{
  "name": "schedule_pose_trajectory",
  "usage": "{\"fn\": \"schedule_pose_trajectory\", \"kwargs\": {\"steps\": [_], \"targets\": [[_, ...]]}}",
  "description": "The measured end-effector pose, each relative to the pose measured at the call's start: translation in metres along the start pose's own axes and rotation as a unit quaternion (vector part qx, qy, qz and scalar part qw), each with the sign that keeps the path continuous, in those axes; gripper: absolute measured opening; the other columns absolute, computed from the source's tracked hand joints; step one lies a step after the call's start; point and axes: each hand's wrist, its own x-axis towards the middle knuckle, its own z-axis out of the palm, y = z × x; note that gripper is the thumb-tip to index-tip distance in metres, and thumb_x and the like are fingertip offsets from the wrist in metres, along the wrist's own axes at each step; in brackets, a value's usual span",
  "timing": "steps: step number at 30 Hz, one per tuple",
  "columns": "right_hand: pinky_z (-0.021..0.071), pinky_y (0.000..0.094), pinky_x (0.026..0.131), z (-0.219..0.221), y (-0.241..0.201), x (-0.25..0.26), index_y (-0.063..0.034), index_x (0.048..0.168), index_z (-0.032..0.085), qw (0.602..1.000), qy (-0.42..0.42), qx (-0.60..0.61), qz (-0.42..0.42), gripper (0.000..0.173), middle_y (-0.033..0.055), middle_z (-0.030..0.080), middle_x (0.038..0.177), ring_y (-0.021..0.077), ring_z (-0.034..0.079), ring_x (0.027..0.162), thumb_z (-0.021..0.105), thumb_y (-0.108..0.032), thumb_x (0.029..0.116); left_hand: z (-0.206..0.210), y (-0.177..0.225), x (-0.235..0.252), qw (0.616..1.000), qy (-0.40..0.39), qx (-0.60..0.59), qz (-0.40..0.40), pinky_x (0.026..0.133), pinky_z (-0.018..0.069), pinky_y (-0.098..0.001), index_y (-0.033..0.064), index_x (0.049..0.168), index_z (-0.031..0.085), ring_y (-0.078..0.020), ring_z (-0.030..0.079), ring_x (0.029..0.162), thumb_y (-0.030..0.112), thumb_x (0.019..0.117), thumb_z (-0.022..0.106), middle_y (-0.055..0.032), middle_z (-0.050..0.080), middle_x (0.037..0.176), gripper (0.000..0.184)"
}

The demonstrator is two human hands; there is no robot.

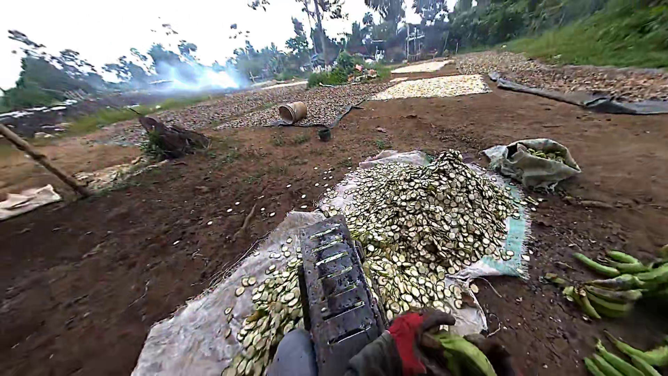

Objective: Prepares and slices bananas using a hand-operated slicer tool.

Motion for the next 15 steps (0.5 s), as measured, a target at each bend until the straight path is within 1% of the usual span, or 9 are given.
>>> {"fn": "schedule_pose_trajectory", "kwargs": {"steps": [1, 2, 3, 5, 7, 8, 10, 13, 15], "targets": [[0.0595, 0.0360, 0.090, 0.019, 0.012, 0.009, 0.0073, 0.123, 0.054, 0.996, -0.066, 0.025, -0.051, 0.052, 0.0095, 0.070, 0.113, 0.0146, 0.068, 0.103, 0.075, -0.009, 0.0782, -0.019, 0.001, -0.017, 0.992, 0.046, -0.111, 0.026, 0.108, 0.0487, -0.0364, -0.0020, 0.127, 0.066, -0.0186, 0.063, 0.120, 0.024, 0.0661, 0.093, -0.0145, 0.068, 0.127, 0.072], [0.0590, 0.0353, 0.091, 0.038, 0.015, 0.017, 0.0045, 0.123, 0.057, 0.989, -0.127, 0.021, -0.077, 0.052, 0.0078, 0.070, 0.115, 0.0136, 0.068, 0.105, 0.076, -0.014, 0.0791, -0.037, 0.008, -0.037, 0.978, 0.092, -0.185, 0.027, 0.100, 0.0530, -0.0301, -0.0073, 0.118, 0.067, -0.0113, 0.067, 0.108, 0.015, 0.0688, 0.089, -0.0110, 0.071, 0.115, 0.058], [0.0576, 0.0361, 0.094, 0.055, 0.012, 0.023, 0.0034, 0.124, 0.059, 0.980, -0.183, -0.003, -0.084, 0.054, 0.0091, 0.069, 0.118, 0.0150, 0.067, 0.107, 0.079, -0.018, 0.0789, -0.053, 0.008, -0.060, 0.966, 0.128, -0.224, 0.023, 0.097, 0.0540, -0.0267, -0.0079, 0.116, 0.067, -0.0069, 0.067, 0.104, 0.015, 0.0725, 0.086, -0.0079, 0.072, 0.112, 0.052], [0.0524, 0.0412, 0.100, 0.086, -0.001, 0.032, 0.0030, 0.133, 0.059, 0.948, -0.305, -0.065, -0.068, 0.069, 0.0146, 0.066, 0.126, 0.0207, 0.063, 0.114, 0.086, -0.027, 0.0772, -0.068, -0.003, -0.105, 0.947, 0.204, -0.249, 0.004, 0.095, 0.0561, -0.0273, -0.0032, 0.118, 0.067, -0.0067, 0.068, 0.103, 0.026, 0.0785, 0.086, -0.0044, 0.074, 0.112, 0.053], [0.0506, 0.0387, 0.111, 0.119, -0.009, 0.037, 0.0031, 0.147, 0.044, 0.896, -0.442, -0.044, -0.009, 0.088, 0.0142, 0.062, 0.139, 0.0190, 0.061, 0.126, 0.089, -0.022, 0.0755, -0.070, -0.008, -0.140, 0.929, 0.294, -0.224, -0.033, 0.093, 0.0576, -0.0275, -0.0004, 0.121, 0.068, -0.0067, 0.070, 0.101, 0.028, 0.0801, 0.085, -0.0027, 0.075, 0.111, 0.052], [0.0522, 0.0372, 0.109, 0.136, -0.009, 0.037, 0.0037, 0.146, 0.044, 0.886, -0.462, -0.038, 0.004, 0.090, 0.0135, 0.063, 0.136, 0.0175, 0.063, 0.124, 0.091, -0.018, 0.0733, -0.068, -0.013, -0.154, 0.919, 0.334, -0.206, -0.048, 0.093, 0.0577, -0.0275, -0.0015, 0.122, 0.067, -0.0068, 0.070, 0.101, 0.024, 0.0795, 0.085, -0.0032, 0.075, 0.111, 0.052], [0.0538, 0.0348, 0.105, 0.161, -0.013, 0.037, 0.0053, 0.140, 0.051, 0.878, -0.472, -0.075, -0.010, 0.086, 0.0129, 0.068, 0.129, 0.0150, 0.066, 0.117, 0.094, -0.017, 0.0688, -0.067, -0.023, -0.175, 0.906, 0.368, -0.201, -0.053, 0.098, 0.0563, -0.0280, -0.0046, 0.127, 0.062, -0.0077, 0.069, 0.107, 0.023, 0.0764, 0.088, -0.0049, 0.073, 0.117, 0.063], [0.0547, 0.0326, 0.101, 0.184, -0.015, 0.036, 0.0069, 0.136, 0.052, 0.859, -0.496, -0.122, -0.031, 0.086, 0.0140, 0.070, 0.122, 0.0140, 0.068, 0.110, 0.094, -0.016, 0.0645, -0.078, -0.022, -0.197, 0.910, 0.321, -0.261, -0.023, 0.104, 0.0525, -0.0324, -0.0070, 0.137, 0.052, -0.0121, 0.063, 0.118, 0.015, 0.0701, 0.090, -0.0086, 0.066, 0.131, 0.080], [0.0547, 0.0385, 0.100, 0.196, -0.017, 0.034, 0.0081, 0.137, 0.049, 0.845, -0.512, -0.155, -0.017, 0.087, 0.0187, 0.068, 0.119, 0.0201, 0.068, 0.109, 0.093, -0.013, 0.0645, -0.083, -0.024, -0.208, 0.919, 0.303, -0.246, -0.046, 0.106, 0.0512, -0.0314, -0.0056, 0.138, 0.053, -0.0104, 0.062, 0.121, 0.019, 0.0741, 0.089, -0.0078, 0.065, 0.133, 0.078]]}}
